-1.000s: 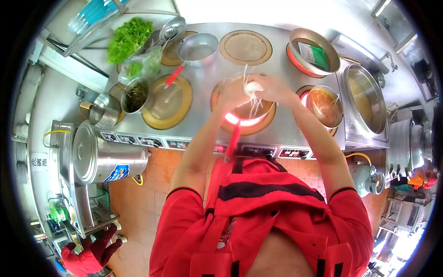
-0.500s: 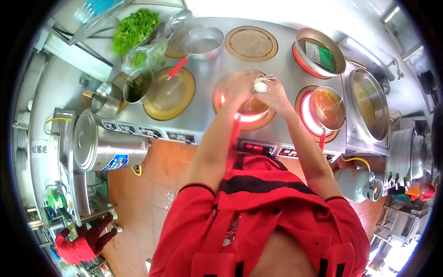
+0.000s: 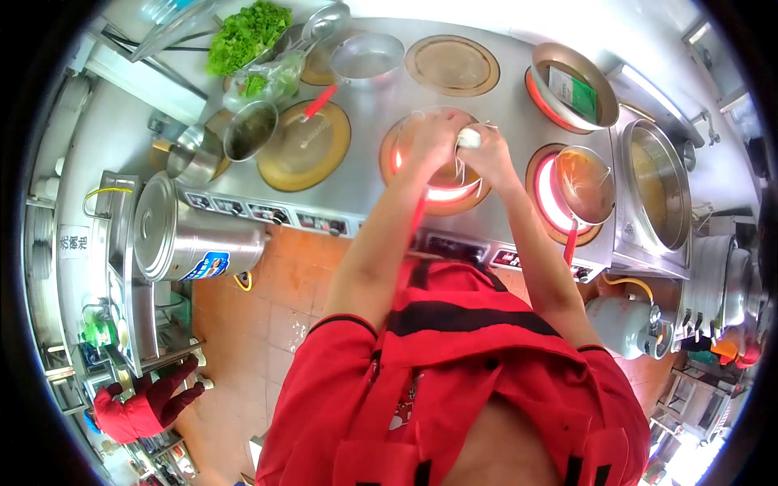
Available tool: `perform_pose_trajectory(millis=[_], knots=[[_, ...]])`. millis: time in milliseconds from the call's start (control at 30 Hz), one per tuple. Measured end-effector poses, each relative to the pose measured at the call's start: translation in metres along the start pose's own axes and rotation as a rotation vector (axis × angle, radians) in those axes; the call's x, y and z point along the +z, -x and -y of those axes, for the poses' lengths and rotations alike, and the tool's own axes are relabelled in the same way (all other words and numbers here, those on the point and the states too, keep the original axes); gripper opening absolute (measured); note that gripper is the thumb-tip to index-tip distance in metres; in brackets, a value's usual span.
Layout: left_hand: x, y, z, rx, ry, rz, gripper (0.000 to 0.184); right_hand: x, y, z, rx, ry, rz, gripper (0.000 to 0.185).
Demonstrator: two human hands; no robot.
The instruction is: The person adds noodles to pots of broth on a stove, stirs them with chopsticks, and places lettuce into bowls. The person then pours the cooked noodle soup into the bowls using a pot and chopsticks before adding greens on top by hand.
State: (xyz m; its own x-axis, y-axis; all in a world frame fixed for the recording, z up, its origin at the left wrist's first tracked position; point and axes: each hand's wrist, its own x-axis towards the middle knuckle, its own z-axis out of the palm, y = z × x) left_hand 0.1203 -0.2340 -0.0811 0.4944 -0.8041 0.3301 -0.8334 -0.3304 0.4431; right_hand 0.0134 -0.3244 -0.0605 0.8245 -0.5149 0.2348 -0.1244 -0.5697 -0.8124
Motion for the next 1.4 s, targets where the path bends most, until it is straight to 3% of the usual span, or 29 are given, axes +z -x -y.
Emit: perform_pose_trajectory(millis=[67,167,267,367,467,600,667,767,867,967,1100,1200,1300,1400], knots=[[-0.010,0.006,-0.007,-0.120,0.001,0.152,0.030,0.006,0.016,-0.001,-0.028,0.008,0.019,0.038],[-0.022,0.005,-0.014,-0.042,0.034,0.186,0.023,0.004,0.019,0.000,-0.094,0.090,-0.025,0.038],[-0.001,-0.002,0.002,-0.250,0.323,0.169,0.029,0.002,0.018,-0.001,-0.083,0.087,-0.047,0.039],[-0.004,-0.004,-0.002,-0.175,0.086,0.160,0.025,0.002,0.018,-0.003,-0.119,0.121,-0.044,0.040],[0.041,-0.010,0.053,-0.053,0.020,-0.118,0.021,-0.002,0.022,0.012,-0.144,0.116,-0.058,0.039],[-0.001,-0.013,0.065,-0.065,0.367,0.022,0.016,0.000,0.015,0.020,-0.124,0.037,-0.049,0.037],[-0.014,-0.008,0.043,0.007,0.434,-0.136,0.013,0.005,-0.003,0.017,-0.117,0.054,-0.025,0.037],[0.002,-0.008,0.068,-0.105,0.162,0.028,0.014,0.006,-0.023,0.016,-0.054,0.128,0.051,0.036],[-0.021,0.013,0.051,-0.357,0.278,0.224,0.018,0.012,-0.032,-0.013,-0.085,0.249,0.012,0.038],[0.015,0.023,0.078,-0.262,0.249,0.348,0.025,0.018,-0.041,-0.023,0.117,0.241,0.179,0.044],[0.012,0.033,0.067,-0.074,0.188,0.247,0.028,0.014,-0.043,-0.027,0.051,0.210,0.515,0.055],[0.008,0.033,0.057,0.002,0.186,0.185,0.027,0.017,-0.051,-0.033,-0.162,0.449,0.575,0.051],[0.014,0.034,0.060,0.067,0.089,0.123,0.029,0.024,-0.070,-0.045,-0.215,0.310,0.501,0.046],[-0.057,0.073,0.015,-0.004,0.290,0.104,0.028,0.031,-0.095,-0.043,-0.094,0.222,0.482,0.038]])
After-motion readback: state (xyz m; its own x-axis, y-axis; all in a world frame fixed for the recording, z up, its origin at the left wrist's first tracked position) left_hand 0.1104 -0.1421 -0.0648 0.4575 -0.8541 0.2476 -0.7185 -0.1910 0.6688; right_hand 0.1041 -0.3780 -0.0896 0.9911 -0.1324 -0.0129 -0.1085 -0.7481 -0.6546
